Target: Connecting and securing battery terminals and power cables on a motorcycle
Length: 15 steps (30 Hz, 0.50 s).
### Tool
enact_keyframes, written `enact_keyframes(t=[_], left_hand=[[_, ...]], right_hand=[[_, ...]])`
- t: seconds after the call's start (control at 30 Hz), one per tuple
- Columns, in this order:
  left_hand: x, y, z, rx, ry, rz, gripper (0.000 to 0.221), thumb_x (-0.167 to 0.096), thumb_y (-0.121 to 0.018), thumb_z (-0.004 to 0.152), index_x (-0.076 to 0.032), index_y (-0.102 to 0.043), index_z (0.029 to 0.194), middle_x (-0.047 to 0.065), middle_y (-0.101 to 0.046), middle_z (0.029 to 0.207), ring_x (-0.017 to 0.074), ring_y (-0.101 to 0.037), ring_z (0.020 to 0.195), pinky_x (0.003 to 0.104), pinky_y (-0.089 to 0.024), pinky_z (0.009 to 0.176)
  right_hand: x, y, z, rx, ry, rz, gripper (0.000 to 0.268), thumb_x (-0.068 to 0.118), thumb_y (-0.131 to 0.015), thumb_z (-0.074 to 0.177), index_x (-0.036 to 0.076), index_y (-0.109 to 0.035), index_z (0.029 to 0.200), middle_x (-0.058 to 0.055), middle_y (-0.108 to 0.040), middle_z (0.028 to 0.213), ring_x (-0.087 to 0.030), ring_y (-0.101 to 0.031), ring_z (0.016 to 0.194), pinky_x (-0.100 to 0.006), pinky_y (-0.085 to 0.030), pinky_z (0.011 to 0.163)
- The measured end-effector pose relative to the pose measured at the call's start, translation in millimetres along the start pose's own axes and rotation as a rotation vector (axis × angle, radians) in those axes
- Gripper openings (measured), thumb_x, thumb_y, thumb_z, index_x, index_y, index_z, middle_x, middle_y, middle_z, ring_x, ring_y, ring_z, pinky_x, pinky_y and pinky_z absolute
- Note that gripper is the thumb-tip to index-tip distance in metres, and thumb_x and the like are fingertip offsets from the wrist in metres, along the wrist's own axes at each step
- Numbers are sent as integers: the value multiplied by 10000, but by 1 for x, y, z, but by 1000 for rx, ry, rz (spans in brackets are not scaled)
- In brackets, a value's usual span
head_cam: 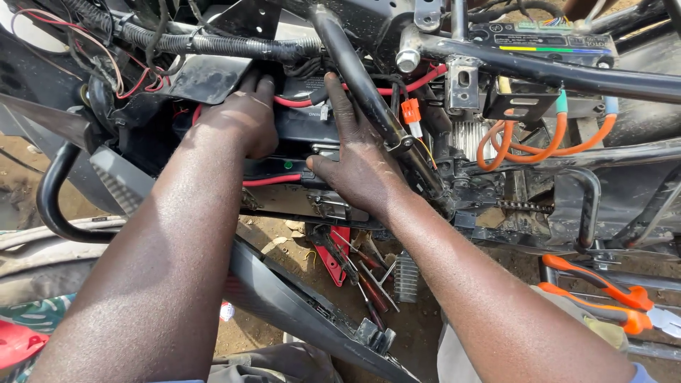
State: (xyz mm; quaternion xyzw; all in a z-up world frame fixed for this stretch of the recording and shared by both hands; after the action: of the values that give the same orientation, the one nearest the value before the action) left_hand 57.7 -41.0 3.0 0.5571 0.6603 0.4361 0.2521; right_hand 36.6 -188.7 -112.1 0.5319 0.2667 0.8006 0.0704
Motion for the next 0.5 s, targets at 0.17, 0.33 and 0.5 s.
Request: enact_keyframes(t=[0.17, 0.33, 0.5], left_hand=[[1, 1, -4, -14, -1, -25, 932, -52, -467, 886, -259, 9, 1660, -76, 46, 1752, 304, -177, 1579, 628, -252, 1223], [2, 0, -2, -10, -7, 9, 993, -75, -514, 866, -262, 55, 1657, -102, 137, 1747, 256, -80, 1606, 627, -190, 1248], [4, -3, 2, -37, -22, 17, 973, -99, -514, 872, -239, 42, 1658, -94, 147, 1747, 241, -65, 1608, 614, -186, 1250]], right_hand=[[-4, -5, 0, -37, 48, -67, 1093, 232, -820, 853, 226, -72, 1649, -192, -67, 1743, -391, -63, 1617, -495, -167, 1276], [8, -3, -4, -27, 6, -213, 1043, 297, -776, 898, 216, -53, 1646, -224, -86, 1719, -477, -101, 1584, -543, -243, 1235], [24, -5, -9, 101, -113, -421, 949, 521, -678, 958, 240, -89, 1648, -334, -16, 1658, -629, -108, 1475, -704, -289, 1089]])
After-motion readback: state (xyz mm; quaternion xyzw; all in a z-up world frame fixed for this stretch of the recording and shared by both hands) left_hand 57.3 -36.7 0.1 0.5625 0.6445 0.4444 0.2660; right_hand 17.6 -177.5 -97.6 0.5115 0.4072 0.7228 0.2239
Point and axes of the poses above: each hand's wrist, its own z-axis towards the middle knuckle, its own y-axis out of the back of the hand, x = y × z, the point moved 1 cm from there along z, towards the middle knuckle
